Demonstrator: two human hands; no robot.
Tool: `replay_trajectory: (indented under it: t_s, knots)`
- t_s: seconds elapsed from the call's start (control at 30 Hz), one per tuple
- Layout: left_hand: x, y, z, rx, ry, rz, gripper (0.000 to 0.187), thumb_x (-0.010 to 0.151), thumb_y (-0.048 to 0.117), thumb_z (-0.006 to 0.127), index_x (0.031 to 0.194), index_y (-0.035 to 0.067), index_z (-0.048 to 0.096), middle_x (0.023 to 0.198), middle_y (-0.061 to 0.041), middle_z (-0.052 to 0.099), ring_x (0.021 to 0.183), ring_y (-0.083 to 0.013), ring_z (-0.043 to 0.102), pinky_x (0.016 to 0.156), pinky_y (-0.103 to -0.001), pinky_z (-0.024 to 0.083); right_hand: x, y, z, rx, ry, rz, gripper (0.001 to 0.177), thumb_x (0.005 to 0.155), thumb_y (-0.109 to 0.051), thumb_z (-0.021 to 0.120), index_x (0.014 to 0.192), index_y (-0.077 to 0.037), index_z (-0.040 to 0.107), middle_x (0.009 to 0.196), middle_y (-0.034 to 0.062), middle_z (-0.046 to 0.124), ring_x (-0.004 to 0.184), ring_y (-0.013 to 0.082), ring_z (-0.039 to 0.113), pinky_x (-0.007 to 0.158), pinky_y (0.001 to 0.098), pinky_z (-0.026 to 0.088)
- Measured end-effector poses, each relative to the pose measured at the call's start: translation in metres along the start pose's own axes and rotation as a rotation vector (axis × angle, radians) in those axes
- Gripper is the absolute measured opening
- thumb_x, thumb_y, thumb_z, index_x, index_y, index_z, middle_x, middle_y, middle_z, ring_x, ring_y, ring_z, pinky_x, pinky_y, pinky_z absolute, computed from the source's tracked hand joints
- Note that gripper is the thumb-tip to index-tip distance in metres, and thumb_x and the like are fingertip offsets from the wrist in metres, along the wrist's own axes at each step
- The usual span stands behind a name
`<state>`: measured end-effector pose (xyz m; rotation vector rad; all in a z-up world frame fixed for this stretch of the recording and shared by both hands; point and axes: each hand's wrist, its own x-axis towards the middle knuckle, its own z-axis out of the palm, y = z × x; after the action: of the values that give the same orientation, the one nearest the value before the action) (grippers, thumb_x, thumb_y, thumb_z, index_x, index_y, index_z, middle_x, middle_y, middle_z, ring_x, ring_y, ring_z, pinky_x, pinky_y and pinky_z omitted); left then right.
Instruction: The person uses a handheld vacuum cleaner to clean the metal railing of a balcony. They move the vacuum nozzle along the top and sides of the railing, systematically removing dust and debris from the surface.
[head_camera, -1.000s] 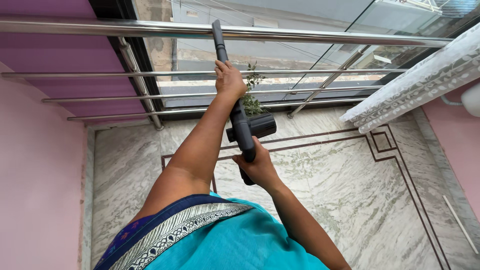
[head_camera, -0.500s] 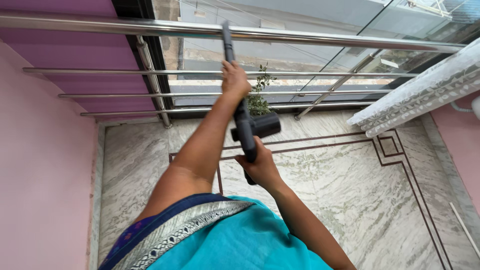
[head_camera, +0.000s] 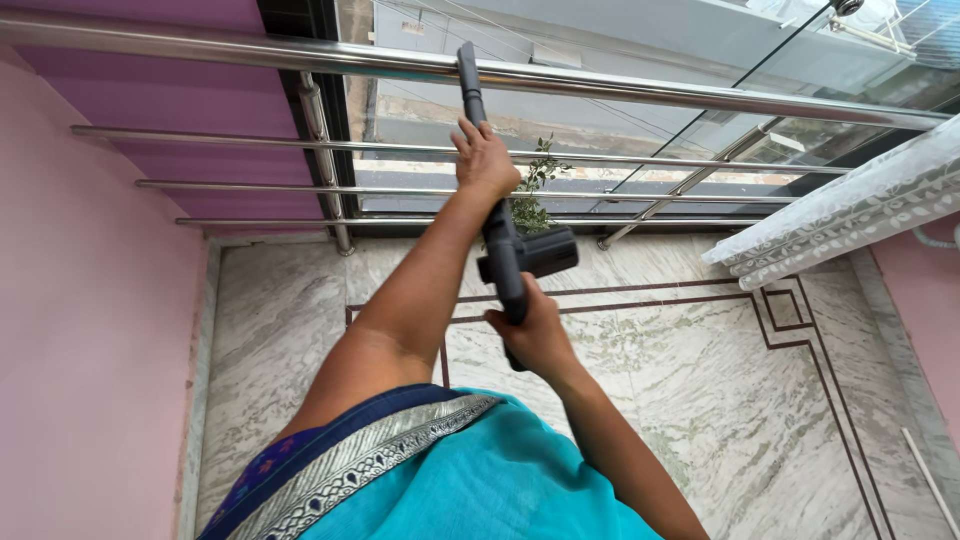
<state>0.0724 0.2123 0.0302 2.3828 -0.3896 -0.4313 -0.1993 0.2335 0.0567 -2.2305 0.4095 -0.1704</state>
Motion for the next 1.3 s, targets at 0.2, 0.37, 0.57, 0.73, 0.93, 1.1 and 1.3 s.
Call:
replay_trajectory:
  t_s: [0.2, 0.37, 0.57, 0.73, 0.93, 1.1, 1.3]
  knots:
    - [-0.004, -0.016, -0.023, 0.144, -0.049, 0.458, 0.045, 0.087, 0.047, 0.065, 0.103, 0.006, 0.075, 0.147, -0.018, 0.044, 0.151, -0.0356, 0.022, 0.123, -0.056, 0.010, 0.020, 0.015, -0.022, 0.163, 0.128, -0.308, 0.040, 0.085, -0.007, 0.083, 0.117, -0.004, 0.060, 0.090, 0.0043, 0.065, 0.077, 0.0174, 0.060, 0.068, 0.0329, 0.054]
    - [0.012, -0.022, -0.014, -0.030, -0.008, 0.629, 0.030, 0.087, 0.034, 0.060, 0.089, 0.008, 0.075, 0.107, -0.011, 0.071, 0.119, -0.0265, 0.063, 0.133, -0.054, 0.014, 0.023, 0.010, -0.052, 0.354, -0.004, 0.014, 0.039, 0.083, -0.009, 0.082, 0.116, -0.004, 0.060, 0.075, 0.0022, 0.063, 0.060, 0.0110, 0.061, 0.054, 0.0278, 0.051]
    - [0.035, -0.053, -0.026, -0.153, 0.012, 0.554, 0.023, 0.082, 0.025, 0.057, 0.080, 0.011, 0.075, 0.098, -0.007, 0.070, 0.119, -0.0252, 0.060, 0.124, -0.062, 0.005, 0.038, -0.008, -0.011, 0.360, -0.004, 0.002, 0.038, 0.082, -0.008, 0.082, 0.113, -0.004, 0.058, 0.079, 0.0012, 0.062, 0.061, 0.0118, 0.061, 0.055, 0.0295, 0.051]
    - [0.037, -0.036, 0.006, 0.029, -0.005, 0.480, 0.023, 0.081, 0.026, 0.060, 0.083, 0.016, 0.080, 0.114, -0.010, 0.070, 0.137, -0.0281, 0.045, 0.120, -0.060, 0.000, 0.014, -0.004, -0.010, 0.013, 0.071, -0.193, 0.038, 0.085, -0.008, 0.083, 0.114, -0.003, 0.060, 0.087, 0.0067, 0.066, 0.074, 0.0174, 0.059, 0.068, 0.0342, 0.051]
    - [0.028, -0.045, -0.007, -0.115, -0.027, 0.575, 0.030, 0.087, 0.037, 0.060, 0.086, 0.015, 0.081, 0.110, -0.005, 0.075, 0.143, -0.0261, 0.045, 0.127, -0.057, -0.002, 0.016, -0.001, -0.011, 0.256, 0.056, -0.044, 0.035, 0.083, -0.008, 0.081, 0.112, -0.004, 0.061, 0.080, 0.0024, 0.064, 0.066, 0.0143, 0.058, 0.061, 0.0328, 0.051]
    - [0.030, -0.059, -0.028, -0.133, -0.023, 0.442, 0.032, 0.081, 0.034, 0.058, 0.093, 0.017, 0.082, 0.132, -0.006, 0.066, 0.152, -0.0227, 0.036, 0.132, -0.057, -0.001, 0.027, 0.002, -0.001, 0.442, 0.007, 0.014, 0.034, 0.085, -0.008, 0.079, 0.114, -0.006, 0.060, 0.075, 0.0020, 0.063, 0.059, 0.0135, 0.058, 0.056, 0.0318, 0.048]
    - [0.026, -0.046, -0.010, -0.018, -0.019, 0.278, 0.093, 0.081, 0.046, 0.071, 0.152, 0.004, 0.029, 0.166, -0.019, -0.001, 0.156, -0.0354, 0.000, 0.125, -0.049, 0.005, 0.013, -0.006, 0.017, 0.025, 0.101, 0.006, 0.035, 0.083, -0.008, 0.081, 0.110, -0.005, 0.059, 0.067, 0.0061, 0.063, 0.058, 0.0158, 0.058, 0.056, 0.0340, 0.050]
